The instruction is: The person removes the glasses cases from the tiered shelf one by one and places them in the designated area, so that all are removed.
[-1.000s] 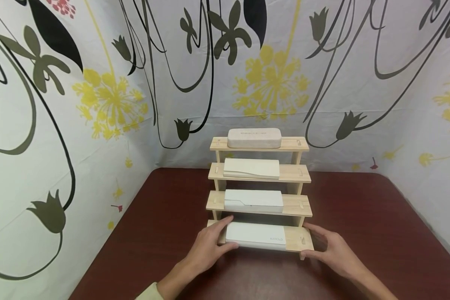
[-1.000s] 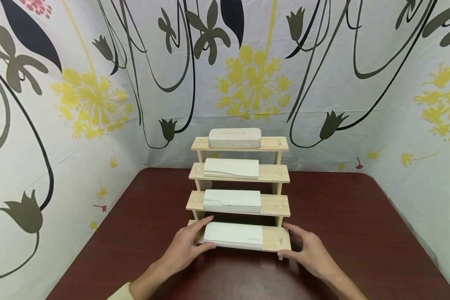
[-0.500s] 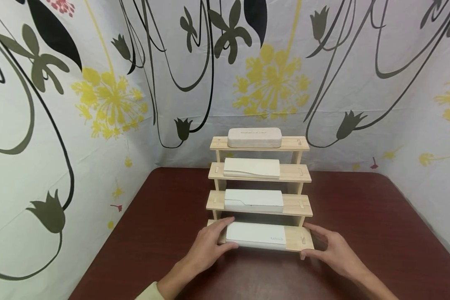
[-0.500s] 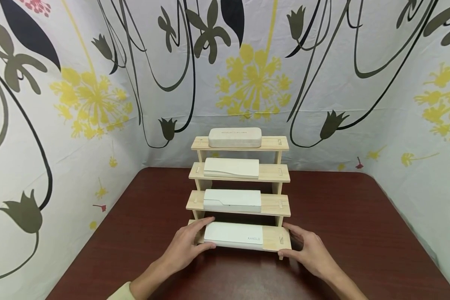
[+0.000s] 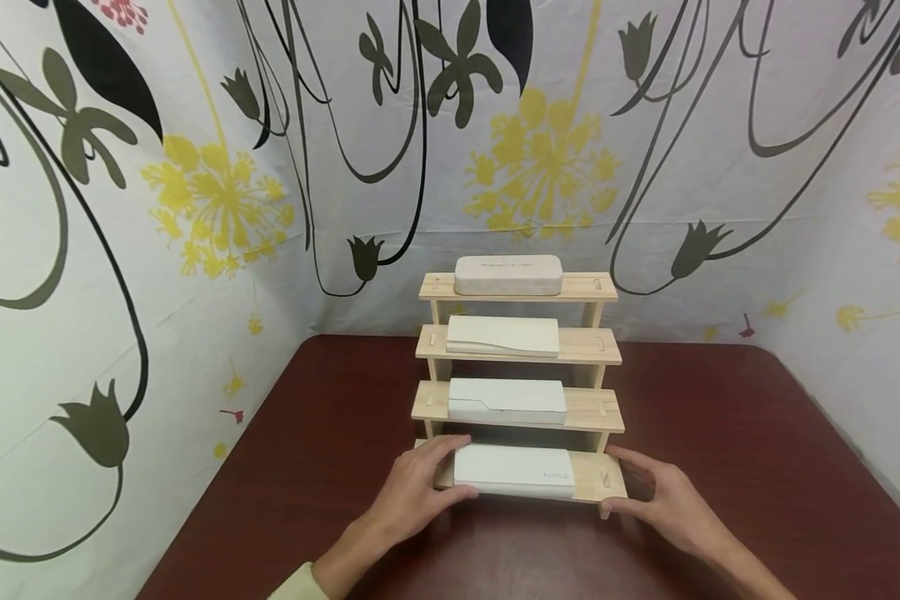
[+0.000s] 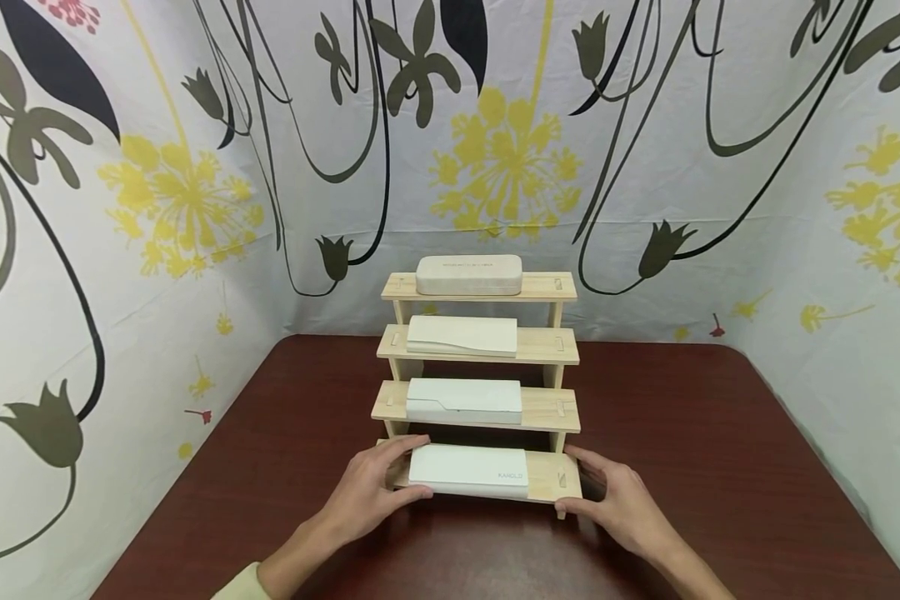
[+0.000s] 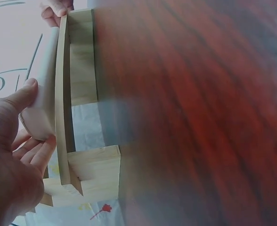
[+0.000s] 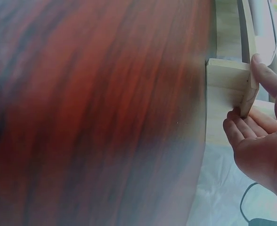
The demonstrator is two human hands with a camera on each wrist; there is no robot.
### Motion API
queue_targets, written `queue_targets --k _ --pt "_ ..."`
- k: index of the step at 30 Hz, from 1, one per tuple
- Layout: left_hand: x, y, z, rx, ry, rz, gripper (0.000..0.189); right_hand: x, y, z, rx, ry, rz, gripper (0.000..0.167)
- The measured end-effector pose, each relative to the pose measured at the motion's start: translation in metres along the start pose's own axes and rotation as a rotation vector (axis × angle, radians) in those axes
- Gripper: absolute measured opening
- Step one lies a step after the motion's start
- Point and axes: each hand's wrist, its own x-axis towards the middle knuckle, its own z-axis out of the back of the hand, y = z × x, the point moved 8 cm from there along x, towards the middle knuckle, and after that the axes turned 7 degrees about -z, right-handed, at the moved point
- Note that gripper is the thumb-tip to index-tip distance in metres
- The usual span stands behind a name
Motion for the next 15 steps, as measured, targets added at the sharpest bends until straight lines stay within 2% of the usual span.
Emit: queue_targets --k 15 --pt "0.004 -0.010 0.012 -0.005 -0.063 -0.083 0.068 -0.001 0.000 0.000 0.001 -0.005 -0.003 0.080"
